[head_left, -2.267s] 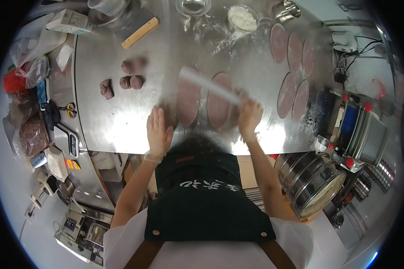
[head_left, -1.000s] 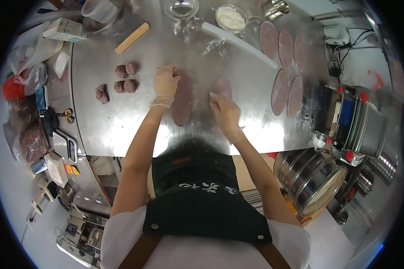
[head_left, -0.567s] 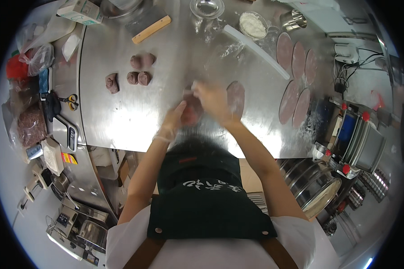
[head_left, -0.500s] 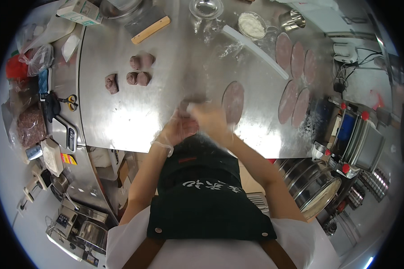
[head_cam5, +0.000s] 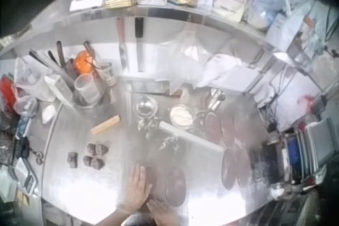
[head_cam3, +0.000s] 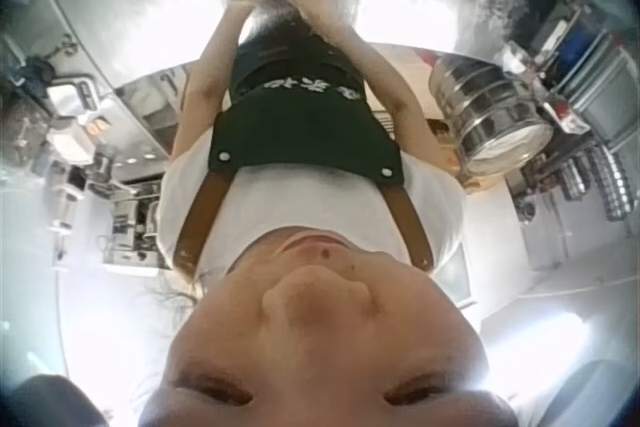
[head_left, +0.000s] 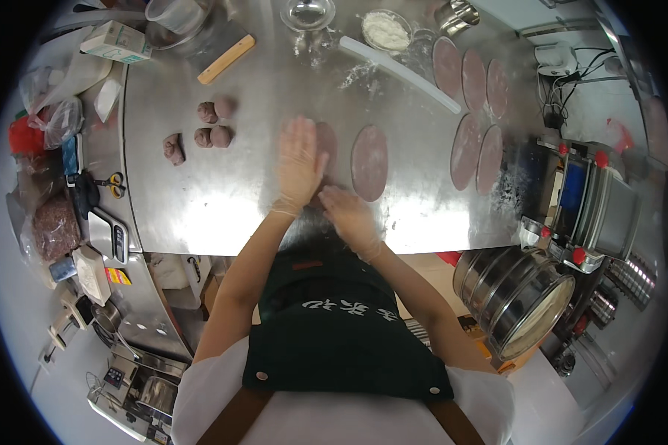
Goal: The person is rolling out purple dough and shaping it into pastry pieces on a stainless steel work surface.
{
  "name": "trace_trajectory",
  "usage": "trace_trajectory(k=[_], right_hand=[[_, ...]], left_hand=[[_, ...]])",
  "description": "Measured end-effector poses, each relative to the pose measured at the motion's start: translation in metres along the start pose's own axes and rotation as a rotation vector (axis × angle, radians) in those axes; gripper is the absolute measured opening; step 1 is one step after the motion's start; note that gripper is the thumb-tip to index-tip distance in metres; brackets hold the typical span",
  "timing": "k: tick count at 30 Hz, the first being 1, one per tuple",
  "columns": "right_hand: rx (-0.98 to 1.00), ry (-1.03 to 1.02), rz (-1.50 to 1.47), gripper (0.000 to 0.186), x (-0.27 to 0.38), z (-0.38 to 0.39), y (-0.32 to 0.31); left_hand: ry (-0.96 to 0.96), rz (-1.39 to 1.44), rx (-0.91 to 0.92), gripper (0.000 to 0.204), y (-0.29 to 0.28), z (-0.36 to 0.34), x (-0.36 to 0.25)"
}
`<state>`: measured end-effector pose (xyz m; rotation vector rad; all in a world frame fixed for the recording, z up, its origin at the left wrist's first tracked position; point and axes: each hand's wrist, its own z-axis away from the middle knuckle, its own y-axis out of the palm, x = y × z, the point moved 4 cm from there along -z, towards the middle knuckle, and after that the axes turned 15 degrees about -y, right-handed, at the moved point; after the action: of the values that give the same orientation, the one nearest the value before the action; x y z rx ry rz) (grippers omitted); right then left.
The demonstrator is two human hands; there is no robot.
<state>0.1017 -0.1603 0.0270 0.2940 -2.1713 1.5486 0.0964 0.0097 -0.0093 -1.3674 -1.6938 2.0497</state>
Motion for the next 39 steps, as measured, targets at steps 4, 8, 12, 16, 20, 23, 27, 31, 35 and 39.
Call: trace_trajectory(k=[4, 8, 12, 16, 20, 23, 27, 31, 35, 39], right_hand=[[-0.115, 0.309, 0.262, 0.034, -0.090, 0.017, -0.050], [-0.284, 0.315, 0.582, 0.031, -0.201, -0.026, -0.108], [-0.168, 0.250, 0.490, 0.043, -0.250, -0.048, -0.114], [-0.110, 0.345, 0.429, 0.046, -0.252, -0.040, -0.090], [-0.144, 0.349, 0.398, 0.036, -0.222, -0.003, -0.080], [-0.156, 0.068, 0.278, 0.035, -0.142, 0.004, -0.067], [-0.124, 0.015, 0.212, 0.038, -0.101, 0.011, -0.042], [0.006, 0.148, 0.231, 0.050, -0.102, 0.025, -0.034], [0.236, 0.374, 0.392, 0.073, -0.102, 0.024, -0.026], [0.285, 0.430, 0.469, 0.077, -0.126, -0.009, -0.025]], left_hand=[[0.186, -0.240, 0.366, 0.088, 0.024, 0.021, -0.019], [0.025, -0.283, 0.346, 0.092, 0.028, 0.023, -0.019], [0.063, -0.327, 0.349, 0.091, 0.024, 0.020, -0.016], [-0.040, 0.072, 0.256, 0.085, 0.010, 0.014, 0.000], [-0.079, 0.164, -0.068, 0.085, -0.038, 0.007, 0.002], [-0.003, -0.069, -0.037, 0.082, -0.048, 0.019, -0.006], [0.372, -0.422, 0.084, 0.077, -0.004, 0.037, 0.010], [0.268, -0.332, 0.183, 0.079, 0.003, 0.044, 0.020], [0.070, -0.212, 0.292, 0.082, -0.008, 0.037, -0.001], [0.054, -0.291, 0.279, 0.090, -0.005, -0.002, -0.009]])
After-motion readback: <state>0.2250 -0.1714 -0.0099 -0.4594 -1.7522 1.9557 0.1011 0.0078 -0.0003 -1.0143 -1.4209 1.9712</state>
